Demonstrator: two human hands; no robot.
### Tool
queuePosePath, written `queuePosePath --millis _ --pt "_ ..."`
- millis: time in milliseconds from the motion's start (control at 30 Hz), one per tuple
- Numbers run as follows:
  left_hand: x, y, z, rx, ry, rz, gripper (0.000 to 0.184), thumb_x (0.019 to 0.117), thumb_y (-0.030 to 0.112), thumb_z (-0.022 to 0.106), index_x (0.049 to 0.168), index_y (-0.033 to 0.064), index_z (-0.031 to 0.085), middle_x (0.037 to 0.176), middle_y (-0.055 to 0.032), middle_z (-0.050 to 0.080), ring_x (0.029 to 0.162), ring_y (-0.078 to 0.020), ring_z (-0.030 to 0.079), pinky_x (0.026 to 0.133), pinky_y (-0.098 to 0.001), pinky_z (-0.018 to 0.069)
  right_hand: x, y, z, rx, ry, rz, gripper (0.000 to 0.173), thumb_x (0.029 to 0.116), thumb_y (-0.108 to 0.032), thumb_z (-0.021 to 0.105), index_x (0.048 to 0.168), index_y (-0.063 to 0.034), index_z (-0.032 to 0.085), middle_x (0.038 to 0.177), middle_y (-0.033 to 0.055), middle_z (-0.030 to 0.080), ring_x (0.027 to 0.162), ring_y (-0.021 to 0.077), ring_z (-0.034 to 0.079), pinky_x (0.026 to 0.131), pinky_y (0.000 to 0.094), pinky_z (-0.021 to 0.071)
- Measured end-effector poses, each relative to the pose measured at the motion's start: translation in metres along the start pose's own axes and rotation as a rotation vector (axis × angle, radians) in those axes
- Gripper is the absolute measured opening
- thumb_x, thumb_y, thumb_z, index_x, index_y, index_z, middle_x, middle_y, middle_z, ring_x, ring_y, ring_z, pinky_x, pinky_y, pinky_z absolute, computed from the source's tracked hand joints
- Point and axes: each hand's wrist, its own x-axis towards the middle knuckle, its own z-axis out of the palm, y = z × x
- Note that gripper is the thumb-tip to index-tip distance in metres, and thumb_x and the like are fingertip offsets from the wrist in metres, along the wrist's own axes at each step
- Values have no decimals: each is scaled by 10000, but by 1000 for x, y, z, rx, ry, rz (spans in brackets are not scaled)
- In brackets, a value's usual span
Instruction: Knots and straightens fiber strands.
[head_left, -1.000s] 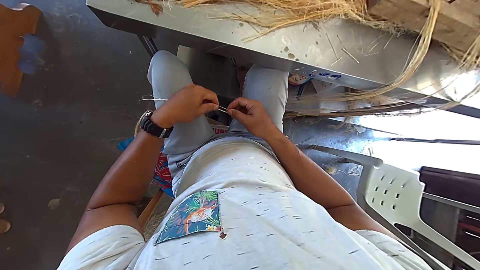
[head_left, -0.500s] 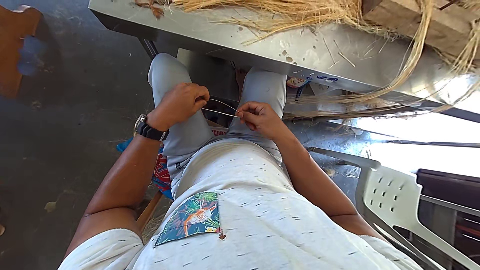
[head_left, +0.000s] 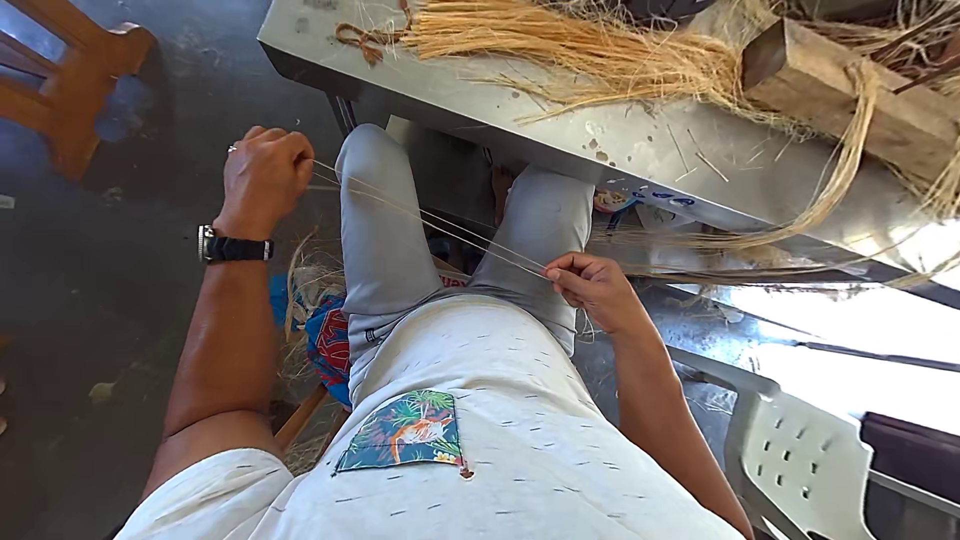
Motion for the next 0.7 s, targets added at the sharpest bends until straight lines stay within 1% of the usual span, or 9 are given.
queuePosePath --millis 167,267,367,500,600,667,700 --pt "-7 -33 -9 41 29 -170 190 1010 116 547 1069 -15 672 1121 -271 660 1138 -500 603 905 -683 479 -4 10 0 -20 23 15 105 984 -131 670 997 -45 729 708 -13 641 486 24 475 444 164 387" --pt "-13 -55 -13 57 38 -255 203 1014 116 543 1100 -11 676 1144 -284 652 1156 -509 595 923 -696 469 -3 15 0 -17 36 17 97 981 -117 671 990 -38 726 711 -15 648 486 23 480 436 162 383" --pt "-19 -75 -20 62 47 -361 218 1021 142 548 1126 0 676 1172 -294 644 1157 -521 595 920 -729 454 -2 17 -1 -6 37 17 95 979 -108 670 996 -36 728 718 -11 654 484 21 477 433 163 381" --pt "-30 -103 -35 66 103 -498 269 1024 154 511 1165 -30 647 1193 -348 618 1160 -579 571 896 -785 425 -1 18 -3 0 39 17 91 978 -102 663 993 -34 721 713 -13 653 482 24 486 432 167 397" --pt "-37 -111 -49 53 164 -560 317 1033 193 488 1200 -28 642 1209 -355 622 1182 -581 565 934 -780 406 -1 16 -1 12 49 34 93 984 -103 652 995 -39 718 704 -18 647 482 22 485 434 164 394" --pt "-39 -108 -56 -7 204 -555 375 1052 258 471 1208 -34 649 1179 -347 644 1148 -552 599 954 -754 410 -1 15 0 12 54 47 93 986 -104 650 997 -42 718 703 -21 644 482 21 483 435 164 391" --pt "-39 -104 -59 -65 211 -544 412 1060 301 462 1202 -34 655 1160 -333 655 1114 -518 624 955 -727 425 -1 15 1 14 55 49 93 986 -104 652 996 -39 719 702 -19 645 480 22 480 433 165 390"
